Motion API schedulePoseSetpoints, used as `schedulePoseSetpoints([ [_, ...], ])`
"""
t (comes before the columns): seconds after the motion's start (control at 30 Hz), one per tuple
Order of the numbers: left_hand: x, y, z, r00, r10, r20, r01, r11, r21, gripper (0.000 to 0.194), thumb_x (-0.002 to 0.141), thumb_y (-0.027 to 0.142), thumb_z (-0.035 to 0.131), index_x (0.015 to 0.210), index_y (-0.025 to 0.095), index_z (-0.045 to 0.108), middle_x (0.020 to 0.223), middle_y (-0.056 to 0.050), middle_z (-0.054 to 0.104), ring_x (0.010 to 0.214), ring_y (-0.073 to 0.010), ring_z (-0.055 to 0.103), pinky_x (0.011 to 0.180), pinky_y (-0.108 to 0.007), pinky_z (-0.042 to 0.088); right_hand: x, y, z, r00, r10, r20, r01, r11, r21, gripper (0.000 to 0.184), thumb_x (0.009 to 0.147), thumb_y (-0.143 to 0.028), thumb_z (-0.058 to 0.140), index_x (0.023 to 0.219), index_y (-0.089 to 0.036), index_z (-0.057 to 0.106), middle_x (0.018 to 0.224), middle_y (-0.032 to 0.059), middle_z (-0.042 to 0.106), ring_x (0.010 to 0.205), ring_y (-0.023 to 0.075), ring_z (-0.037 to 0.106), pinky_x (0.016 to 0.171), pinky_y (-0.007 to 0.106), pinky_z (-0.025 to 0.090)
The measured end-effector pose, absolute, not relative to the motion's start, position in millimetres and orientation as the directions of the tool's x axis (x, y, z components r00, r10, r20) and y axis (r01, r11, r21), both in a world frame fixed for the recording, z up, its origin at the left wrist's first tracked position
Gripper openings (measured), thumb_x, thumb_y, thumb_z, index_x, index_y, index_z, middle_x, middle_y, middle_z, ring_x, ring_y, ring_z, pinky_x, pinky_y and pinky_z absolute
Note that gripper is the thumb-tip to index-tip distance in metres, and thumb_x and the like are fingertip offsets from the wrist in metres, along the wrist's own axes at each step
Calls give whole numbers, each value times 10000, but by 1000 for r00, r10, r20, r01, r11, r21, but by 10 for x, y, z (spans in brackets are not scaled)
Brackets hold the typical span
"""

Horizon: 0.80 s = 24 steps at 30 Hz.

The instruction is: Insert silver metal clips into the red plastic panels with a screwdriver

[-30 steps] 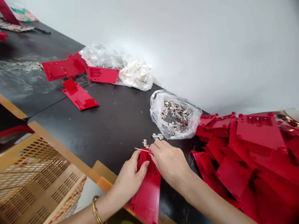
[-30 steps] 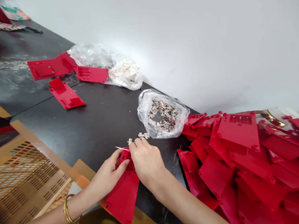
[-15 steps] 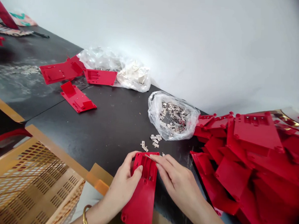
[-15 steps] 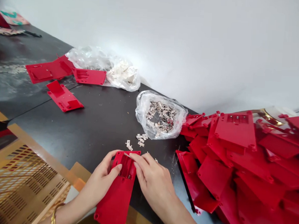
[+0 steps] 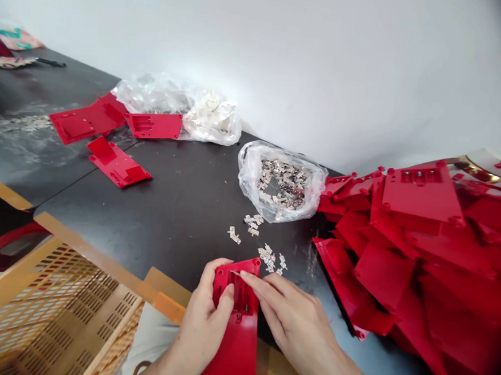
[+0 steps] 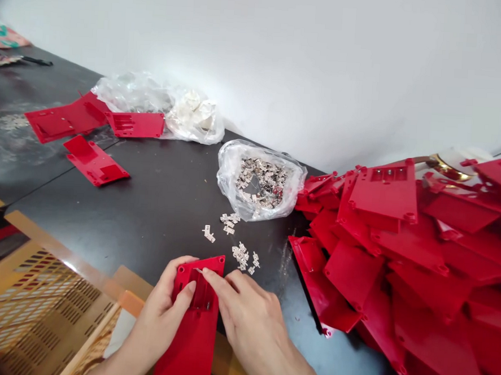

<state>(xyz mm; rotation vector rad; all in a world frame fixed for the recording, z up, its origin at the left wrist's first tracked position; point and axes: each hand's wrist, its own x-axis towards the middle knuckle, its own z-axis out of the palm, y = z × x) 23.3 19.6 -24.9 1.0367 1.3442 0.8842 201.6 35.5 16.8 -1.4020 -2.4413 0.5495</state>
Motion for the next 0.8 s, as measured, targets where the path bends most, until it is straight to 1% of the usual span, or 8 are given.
schedulePoseSetpoints([
  [0.1,240,175,-245,61,944,-324,112,316,942,269,993,334,408,1242,237,442,1203,-60,630,1153,-195,581,1000,-343,445,2039,328,154,-487,872,49,772,457,-442,410,1018,-170,379,1356,-299,572,911,36,682,793,172,704,643,273,582],
  [0.23,252,157,-237,54,946,-319,148,308,940,262,992,324,403,1234,231,436,1173,-65,649,1129,-200,600,962,-339,463,2050,307,148,-489,869,70,784,473,-401,410,1005,-139,390,1331,-286,591,895,32,684,755,179,704,606,280,575],
  [0.43,292,107,-231,46,957,-285,239,267,934,256,988,313,377,1220,214,427,1097,-74,676,905,-181,663,796,-304,512,1989,223,134,-477,872,113,824,488,-287,425,937,-92,465,1303,-264,598,865,35,684,698,189,694,551,273,539],
  [0.57,304,68,-240,52,962,-267,256,246,935,263,989,315,370,1228,216,415,1036,-59,687,824,-171,665,751,-293,514,1955,156,145,-466,874,135,839,485,-247,448,878,-77,521,1290,-234,602,879,52,693,713,201,693,572,281,545],
  [0.63,306,67,-237,25,960,-280,242,266,933,267,984,316,377,1229,218,417,1049,-59,680,859,-181,662,773,-302,512,1967,152,158,-479,867,133,829,497,-255,463,878,-65,504,1303,-227,591,889,53,697,723,199,693,583,283,548],
  [0.73,306,88,-216,-23,960,-280,221,278,935,262,970,311,411,1216,223,428,1125,-67,644,999,-196,630,884,-326,491,2010,175,176,-491,858,151,801,513,-310,457,922,-65,453,1328,-240,565,918,44,700,740,183,689,610,283,551],
  [0.8,305,105,-199,-37,961,-273,209,274,939,256,964,310,428,1205,225,434,1154,-70,624,1039,-196,609,922,-336,478,2036,195,183,-493,855,163,790,518,-327,458,940,-74,444,1350,-251,544,954,42,701,762,183,688,619,290,549],
])
